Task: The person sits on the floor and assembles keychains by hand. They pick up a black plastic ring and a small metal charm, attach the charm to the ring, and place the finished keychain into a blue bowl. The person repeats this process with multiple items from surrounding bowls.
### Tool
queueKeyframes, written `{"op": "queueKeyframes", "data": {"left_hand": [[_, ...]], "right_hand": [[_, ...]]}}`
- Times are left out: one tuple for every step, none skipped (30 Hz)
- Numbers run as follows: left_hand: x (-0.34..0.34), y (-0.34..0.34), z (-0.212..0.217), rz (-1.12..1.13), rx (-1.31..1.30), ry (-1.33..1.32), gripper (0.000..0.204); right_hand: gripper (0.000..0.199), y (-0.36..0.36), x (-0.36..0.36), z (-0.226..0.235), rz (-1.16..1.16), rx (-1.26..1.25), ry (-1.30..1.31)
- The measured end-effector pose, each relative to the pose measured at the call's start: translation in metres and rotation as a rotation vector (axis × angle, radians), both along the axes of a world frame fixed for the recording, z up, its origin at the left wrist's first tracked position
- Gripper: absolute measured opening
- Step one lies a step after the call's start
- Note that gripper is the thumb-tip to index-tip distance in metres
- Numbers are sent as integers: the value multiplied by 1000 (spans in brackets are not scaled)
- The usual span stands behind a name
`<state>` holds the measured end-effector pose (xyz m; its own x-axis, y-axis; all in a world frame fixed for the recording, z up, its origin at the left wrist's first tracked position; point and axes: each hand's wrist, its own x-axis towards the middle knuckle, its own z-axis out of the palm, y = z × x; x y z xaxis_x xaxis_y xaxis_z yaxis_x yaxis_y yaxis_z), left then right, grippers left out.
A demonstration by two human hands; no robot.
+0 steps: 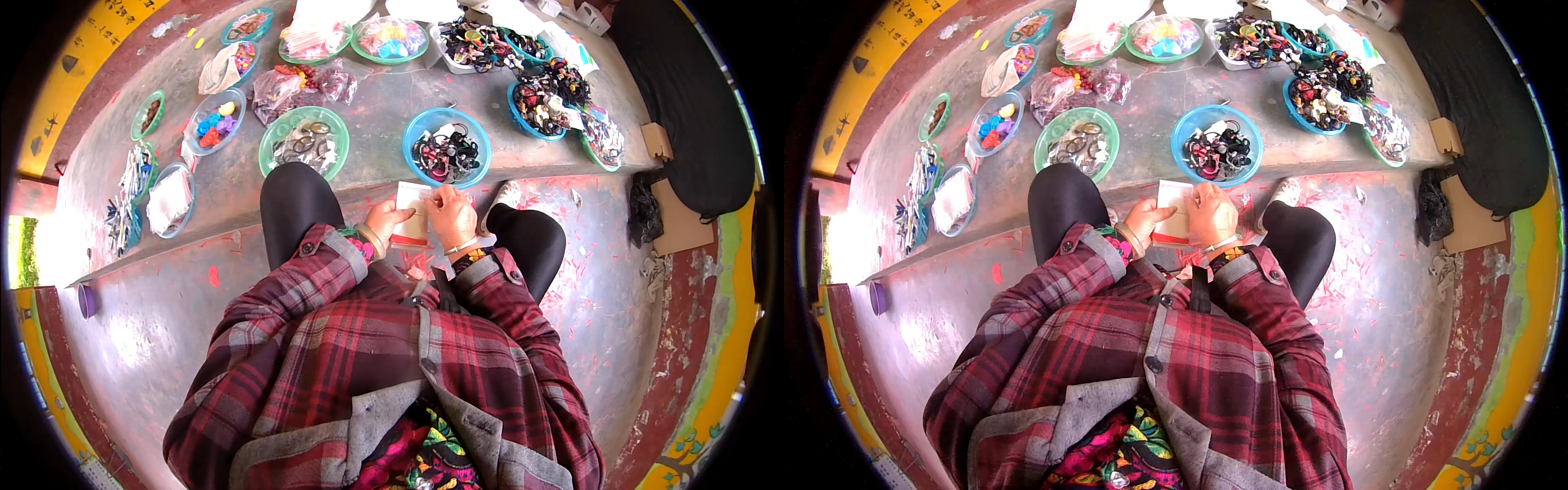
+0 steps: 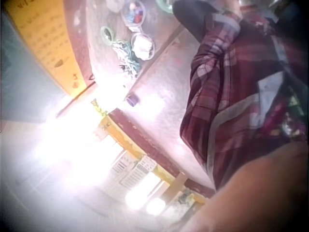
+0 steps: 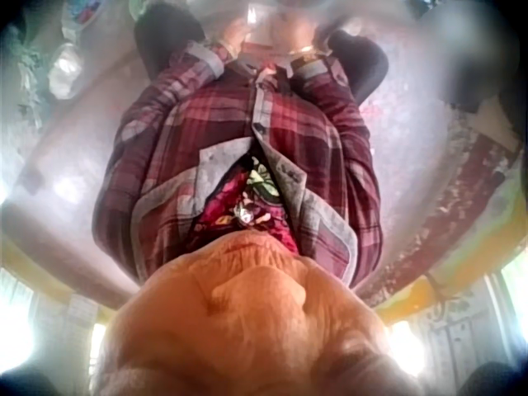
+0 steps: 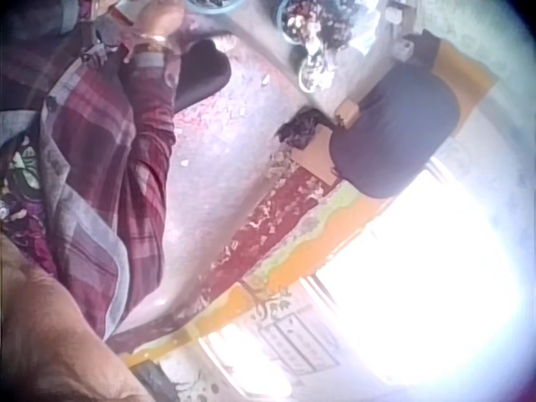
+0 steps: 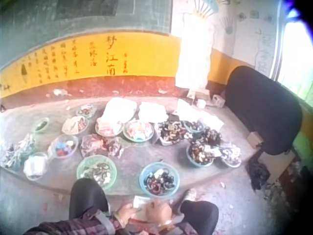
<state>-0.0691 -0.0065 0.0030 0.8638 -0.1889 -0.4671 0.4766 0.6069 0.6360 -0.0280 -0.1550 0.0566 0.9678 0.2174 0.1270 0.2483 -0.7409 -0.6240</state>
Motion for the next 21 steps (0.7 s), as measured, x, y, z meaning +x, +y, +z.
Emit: {"op": "queueKeyframes", "data": {"left_hand": [[0,-1,1,-3,0,3,17],[1,-1,2,1,2,-2,17],[1,-2,3,4,4,-7,17],[2,-2,4,8,7,-12,17],[2,-2,3,6,13,-18,17],[2,-2,3,7,20,-24,17],[2,-2,3,8,26,-30,18],[1,-1,3,-3,31,-26,18],[1,0,5,-18,36,-22,18],[1,0,6,-32,41,-17,18],[1,0,2,-39,39,-25,19],[1,0,0,-44,36,-35,19],[1,0,-3,-48,34,-44,19],[2,0,-5,-53,33,-53,19],[2,0,-2,-57,32,-60,19],[1,0,-1,-61,32,-68,20],[2,0,-2,-59,27,-66,20],[2,-1,-3,-57,23,-66,20],[3,-1,-3,-55,19,-66,20],[3,-1,-4,-60,14,-63,20],[3,-1,-4,-60,11,-58,20]], "right_hand": [[20,0,-1,2,40,-48,-75],[19,-1,0,0,67,-39,-61],[19,-1,0,-2,93,-30,-48],[18,-1,0,-2,119,-21,-34],[19,-1,0,-1,136,-34,-92],[19,1,0,4,155,-46,-150],[19,2,0,7,175,-58,-208],[18,1,0,4,144,-15,-140],[18,0,1,-1,109,28,-71],[17,-2,2,-7,75,70,-3],[17,-3,4,-12,36,199,158],[16,-3,5,-16,-2,327,319],[16,-3,7,-18,-41,455,479],[16,-4,7,-20,-39,461,463],[15,-5,8,-20,-37,467,449],[15,-5,8,-20,-35,472,434],[15,-5,8,-25,-25,481,416],[14,-5,8,-30,-14,489,397],[14,-5,8,-33,-4,498,377],[14,-7,8,-35,24,415,259],[14,-5,7,-31,56,332,143]]}}
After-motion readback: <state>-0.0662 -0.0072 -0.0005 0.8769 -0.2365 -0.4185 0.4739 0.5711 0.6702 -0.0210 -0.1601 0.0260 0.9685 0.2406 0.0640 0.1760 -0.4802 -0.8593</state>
